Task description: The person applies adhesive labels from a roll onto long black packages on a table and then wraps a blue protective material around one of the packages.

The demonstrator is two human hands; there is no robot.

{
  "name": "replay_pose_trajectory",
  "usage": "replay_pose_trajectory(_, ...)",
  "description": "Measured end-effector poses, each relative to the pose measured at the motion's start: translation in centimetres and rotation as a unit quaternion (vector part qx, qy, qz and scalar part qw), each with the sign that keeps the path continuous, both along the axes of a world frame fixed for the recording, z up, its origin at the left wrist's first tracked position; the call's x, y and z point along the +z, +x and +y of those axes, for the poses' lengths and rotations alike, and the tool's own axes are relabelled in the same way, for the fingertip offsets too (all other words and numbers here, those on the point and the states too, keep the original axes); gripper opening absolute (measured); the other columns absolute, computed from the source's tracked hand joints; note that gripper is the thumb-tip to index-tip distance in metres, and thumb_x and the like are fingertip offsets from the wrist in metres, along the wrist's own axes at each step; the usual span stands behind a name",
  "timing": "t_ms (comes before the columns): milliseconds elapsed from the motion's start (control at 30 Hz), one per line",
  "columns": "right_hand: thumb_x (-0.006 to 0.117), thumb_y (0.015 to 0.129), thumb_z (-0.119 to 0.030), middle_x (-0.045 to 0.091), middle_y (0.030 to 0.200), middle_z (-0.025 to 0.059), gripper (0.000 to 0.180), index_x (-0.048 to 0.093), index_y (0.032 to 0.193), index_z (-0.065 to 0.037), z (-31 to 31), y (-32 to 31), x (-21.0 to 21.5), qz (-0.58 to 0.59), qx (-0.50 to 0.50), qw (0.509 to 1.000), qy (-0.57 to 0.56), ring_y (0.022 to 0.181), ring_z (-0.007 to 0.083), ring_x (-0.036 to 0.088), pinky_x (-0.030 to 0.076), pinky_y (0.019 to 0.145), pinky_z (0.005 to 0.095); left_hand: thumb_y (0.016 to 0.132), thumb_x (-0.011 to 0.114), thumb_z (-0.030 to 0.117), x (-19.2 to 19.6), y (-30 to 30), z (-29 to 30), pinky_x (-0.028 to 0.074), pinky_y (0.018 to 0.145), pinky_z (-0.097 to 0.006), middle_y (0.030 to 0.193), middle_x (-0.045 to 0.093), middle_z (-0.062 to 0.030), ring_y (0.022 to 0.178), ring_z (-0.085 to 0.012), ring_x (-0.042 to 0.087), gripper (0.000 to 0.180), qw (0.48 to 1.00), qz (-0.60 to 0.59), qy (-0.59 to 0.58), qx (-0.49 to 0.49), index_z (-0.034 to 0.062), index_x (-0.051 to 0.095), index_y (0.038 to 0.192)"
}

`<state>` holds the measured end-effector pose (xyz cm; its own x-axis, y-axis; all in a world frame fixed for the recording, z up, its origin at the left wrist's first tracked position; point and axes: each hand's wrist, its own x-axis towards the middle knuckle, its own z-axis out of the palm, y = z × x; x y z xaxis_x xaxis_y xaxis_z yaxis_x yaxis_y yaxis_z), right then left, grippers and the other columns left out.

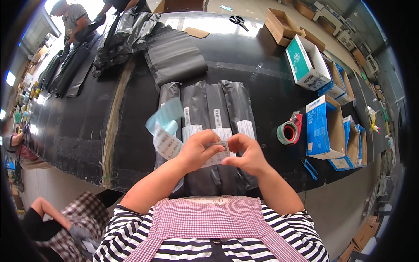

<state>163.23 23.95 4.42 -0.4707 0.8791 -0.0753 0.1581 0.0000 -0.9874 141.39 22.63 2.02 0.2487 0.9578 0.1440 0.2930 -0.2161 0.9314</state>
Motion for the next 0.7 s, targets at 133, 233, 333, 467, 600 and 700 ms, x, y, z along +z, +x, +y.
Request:
replay_pose_trajectory(133, 0.075, 0.084, 0.003, 0.065, 0.086, -0.0005, 0.026, 0.061, 0.104, -0.003, -0.6, 0.2, -0.5, -0.02, -0.06, 0.997, -0.038, 0.078, 0.0054, 0.061, 0.049, 0.073, 0.0201, 0.082, 0.081, 0.025, 0.5, 1.3, 0.5, 0.047, 0.069, -0.037, 0.079, 0.06, -0.0085, 0.077, -0.0269, 0.057, 0.03, 0.994, 0.085, 0.062, 0.025, 0.003, 0.06, 0.082)
replay_pose_trajectory(233, 0.074, 0.084, -0.005, 0.07, 0.086, 0.0056, 0.024, 0.063, 0.105, -0.002, -0.7, 0.6, -0.2, -0.017, -0.081, 0.996, -0.034, 0.082, 0.0108, 0.067, 0.053, 0.076, 0.0267, 0.079, 0.084, 0.022, 0.4, 1.8, 0.7, 0.047, 0.068, -0.036, 0.079, 0.061, -0.0098, 0.076, -0.0268, 0.059, 0.029, 0.99, 0.128, 0.055, 0.034, 0.0016, 0.063, 0.084)
replay_pose_trajectory(333, 0.073, 0.085, -0.005, 0.072, 0.088, 0.0063, 0.022, 0.065, 0.104, -0.002, -0.8, 1.5, -1.5, -0.002, -0.115, 0.992, -0.044, 0.086, 0.0111, 0.068, 0.053, 0.078, 0.0272, 0.079, 0.083, 0.017, 0.8, 2.7, 0.8, 0.048, 0.069, -0.036, 0.08, 0.063, -0.0103, 0.077, -0.0274, 0.06, 0.025, 0.995, 0.096, 0.018, 0.034, 0.0011, 0.066, 0.089)
replay_pose_trajectory(467, 0.075, 0.083, -0.007, 0.073, 0.089, 0.0058, 0.018, 0.069, 0.099, -0.001, -0.4, 2.2, -2.2, -0.003, -0.118, 0.992, -0.048, 0.086, 0.0121, 0.068, 0.053, 0.08, 0.027, 0.08, 0.079, 0.008, 0.5, 3.2, 1.0, 0.049, 0.071, -0.036, 0.084, 0.064, -0.0099, 0.08, -0.0272, 0.062, 0.019, 0.997, 0.073, 0.027, 0.005, 0.0015, 0.068, 0.093)
replay_pose_trajectory(600, 0.077, 0.082, -0.01, 0.073, 0.088, 0.0057, 0.017, 0.071, 0.095, -0.002, 0.5, 2.6, -1.5, -0.046, -0.096, 0.994, -0.035, 0.085, 0.0134, 0.068, 0.053, 0.081, 0.0284, 0.08, 0.076, 0.001, 0.5, 3.0, 1.2, 0.05, 0.072, -0.035, 0.087, 0.066, -0.0084, 0.084, -0.0262, 0.063, 0.015, 0.993, 0.096, 0.064, -0.006, 0.0023, 0.069, 0.093)
replay_pose_trajectory(700, 0.079, 0.081, -0.008, 0.071, 0.085, 0.0035, 0.016, 0.07, 0.093, -0.001, 1.0, 2.6, -1.4, -0.067, -0.079, 0.995, 0.0, 0.08, 0.0104, 0.066, 0.052, 0.076, 0.0268, 0.079, 0.077, 0.0, 0.4, 3.0, 1.4, 0.05, 0.072, -0.035, 0.087, 0.066, -0.0068, 0.086, -0.0253, 0.062, 0.015, 0.996, 0.081, 0.038, 0.0, 0.0028, 0.069, 0.091)
